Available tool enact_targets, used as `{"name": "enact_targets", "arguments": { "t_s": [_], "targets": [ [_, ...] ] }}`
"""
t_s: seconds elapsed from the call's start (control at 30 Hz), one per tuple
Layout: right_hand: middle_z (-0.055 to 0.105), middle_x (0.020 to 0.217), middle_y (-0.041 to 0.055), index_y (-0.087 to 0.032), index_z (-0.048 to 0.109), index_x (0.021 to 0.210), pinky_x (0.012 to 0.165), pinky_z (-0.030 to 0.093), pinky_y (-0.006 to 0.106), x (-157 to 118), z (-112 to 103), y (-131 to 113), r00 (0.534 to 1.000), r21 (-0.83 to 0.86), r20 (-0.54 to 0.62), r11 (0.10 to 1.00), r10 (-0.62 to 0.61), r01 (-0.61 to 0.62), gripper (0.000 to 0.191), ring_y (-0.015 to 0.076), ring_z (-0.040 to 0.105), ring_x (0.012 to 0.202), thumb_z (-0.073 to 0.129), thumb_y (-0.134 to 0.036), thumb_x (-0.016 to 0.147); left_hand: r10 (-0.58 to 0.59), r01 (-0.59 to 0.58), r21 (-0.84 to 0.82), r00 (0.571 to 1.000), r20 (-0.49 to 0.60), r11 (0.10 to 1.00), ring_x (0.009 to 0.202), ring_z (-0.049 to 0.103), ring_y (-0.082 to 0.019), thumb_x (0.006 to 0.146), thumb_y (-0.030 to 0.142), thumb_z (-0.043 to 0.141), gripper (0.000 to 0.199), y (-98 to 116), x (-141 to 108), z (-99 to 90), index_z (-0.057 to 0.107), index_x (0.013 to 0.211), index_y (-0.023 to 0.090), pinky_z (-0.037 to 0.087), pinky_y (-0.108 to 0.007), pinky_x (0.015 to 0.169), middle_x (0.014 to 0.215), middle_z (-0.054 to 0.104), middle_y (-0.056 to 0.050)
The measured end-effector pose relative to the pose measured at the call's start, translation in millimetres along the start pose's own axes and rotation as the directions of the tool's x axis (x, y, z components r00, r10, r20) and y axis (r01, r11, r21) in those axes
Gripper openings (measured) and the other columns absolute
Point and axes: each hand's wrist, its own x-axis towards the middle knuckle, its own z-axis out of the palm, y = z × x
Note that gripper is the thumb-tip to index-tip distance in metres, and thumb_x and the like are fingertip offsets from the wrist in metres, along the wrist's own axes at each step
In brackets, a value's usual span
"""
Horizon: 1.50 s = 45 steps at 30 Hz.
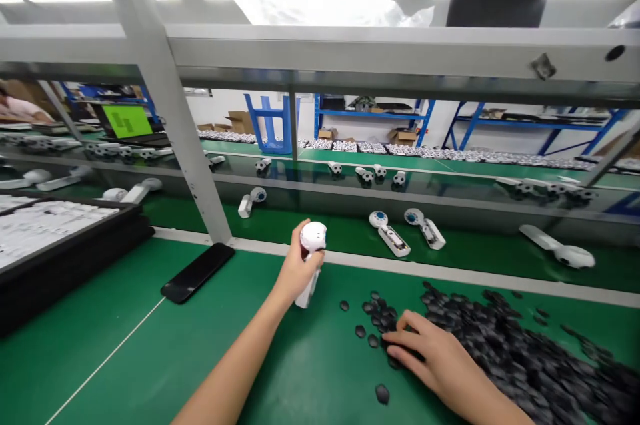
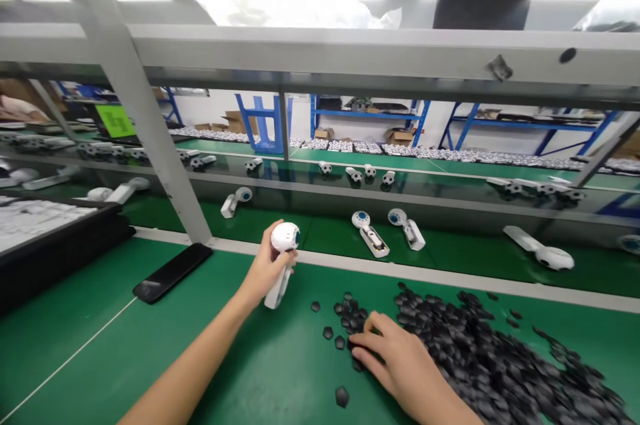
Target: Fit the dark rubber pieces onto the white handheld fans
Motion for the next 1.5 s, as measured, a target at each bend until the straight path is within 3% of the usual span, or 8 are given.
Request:
{"name": "enact_targets", "arguments": {
  "t_s": [0.13,0.33,0.53,0.73,0.83,1.13,1.37,1.5],
  "targets": [
    [0.064,0.110,0.0051,-0.034,0.069,0.118,0.073,0.055,0.030,2,8,5,1.000,-0.014,0.012,1.000,-0.006,0.006,0.021,0.0214,0.070,0.091,0.052,-0.030,0.106,-0.037,0.039,-0.221,0.999,0.014,0.974,0.080,0.074,-0.017,0.086,0.040,0.072,0.061,-4,-9,-3.8,0.038,0.136,0.026,0.064,-0.034,0.074,0.116,0.065,-0.006],
    [0.062,0.104,0.0070,-0.028,0.063,0.107,0.069,0.051,0.030,6,8,-10,0.994,-0.108,-0.091,0.993,-0.062,0.052,0.021,0.0217,0.067,0.087,0.042,-0.030,0.108,-0.088,0.085,-0.350,0.996,0.009,0.933,0.066,0.073,-0.017,0.084,0.044,0.078,0.058,-5,-18,-13.1,0.048,0.130,0.022,0.063,-0.032,0.061,0.104,0.065,-0.005],
    [0.052,0.075,-0.0011,-0.026,0.043,0.084,0.059,0.043,0.028,26,-11,-35,0.940,0.134,-0.292,0.981,0.174,-0.140,0.032,0.0171,0.052,0.062,0.034,-0.042,0.109,-0.028,0.027,-0.377,1.000,0.003,0.926,0.064,0.068,-0.015,0.082,0.043,0.079,0.056,5,-20,-17.3,0.054,0.126,0.020,0.062,-0.032,0.060,0.102,0.064,-0.004],
    [0.069,0.076,0.0021,-0.024,0.054,0.087,0.067,0.055,0.029,55,-17,-58,0.940,0.639,-0.156,0.757,0.303,-0.138,0.034,0.0206,0.068,0.073,0.055,-0.055,0.101,0.071,-0.052,-0.288,0.996,0.056,0.956,0.084,0.065,-0.016,0.083,0.037,0.078,0.062,19,-29,-13.3,0.050,0.138,0.025,0.056,-0.029,0.075,0.109,0.065,-0.003],
    [0.069,0.069,0.0016,-0.022,0.060,0.085,0.065,0.056,0.030,58,-14,-61,0.934,0.736,-0.120,0.662,0.337,-0.145,0.035,0.0210,0.069,0.068,0.067,-0.055,0.094,0.122,-0.100,-0.160,0.984,0.129,0.982,0.087,0.062,-0.016,0.087,0.034,0.075,0.065,25,-40,-11.8,0.046,0.145,0.030,0.051,-0.028,0.081,0.109,0.066,-0.002],
    [0.078,0.083,0.0059,-0.018,0.078,0.100,0.074,0.058,0.029,46,1,-79,0.945,0.897,-0.079,0.437,0.318,-0.072,0.029,0.0206,0.073,0.079,0.072,-0.046,0.093,0.102,-0.128,0.052,0.931,0.350,0.990,0.101,0.063,-0.020,0.096,0.029,0.060,0.059,37,-78,-5.6,0.034,0.150,0.031,0.051,-0.033,0.092,0.123,0.063,-0.006],
    [0.073,0.072,0.0025,-0.017,0.073,0.080,0.066,0.052,0.024,42,5,-91,0.939,0.878,-0.094,0.472,0.332,-0.079,0.029,0.0160,0.066,0.068,0.075,-0.044,0.091,0.110,-0.194,0.166,0.903,0.416,0.967,0.103,0.066,-0.024,0.087,0.030,0.067,0.073,46,-94,-0.5,0.033,0.152,0.035,0.053,-0.035,0.090,0.129,0.065,-0.005],
    [0.070,0.073,0.0010,-0.018,0.072,0.081,0.064,0.048,0.023,40,1,-90,0.922,0.848,-0.117,0.521,0.369,-0.101,0.028,0.0157,0.063,0.069,0.074,-0.044,0.092,0.029,-0.124,0.198,0.905,0.424,0.972,0.095,0.068,-0.023,0.083,0.040,0.074,0.077,52,-94,-1.2,0.037,0.150,0.036,0.054,-0.033,0.082,0.123,0.068,-0.003]
  ]
}}
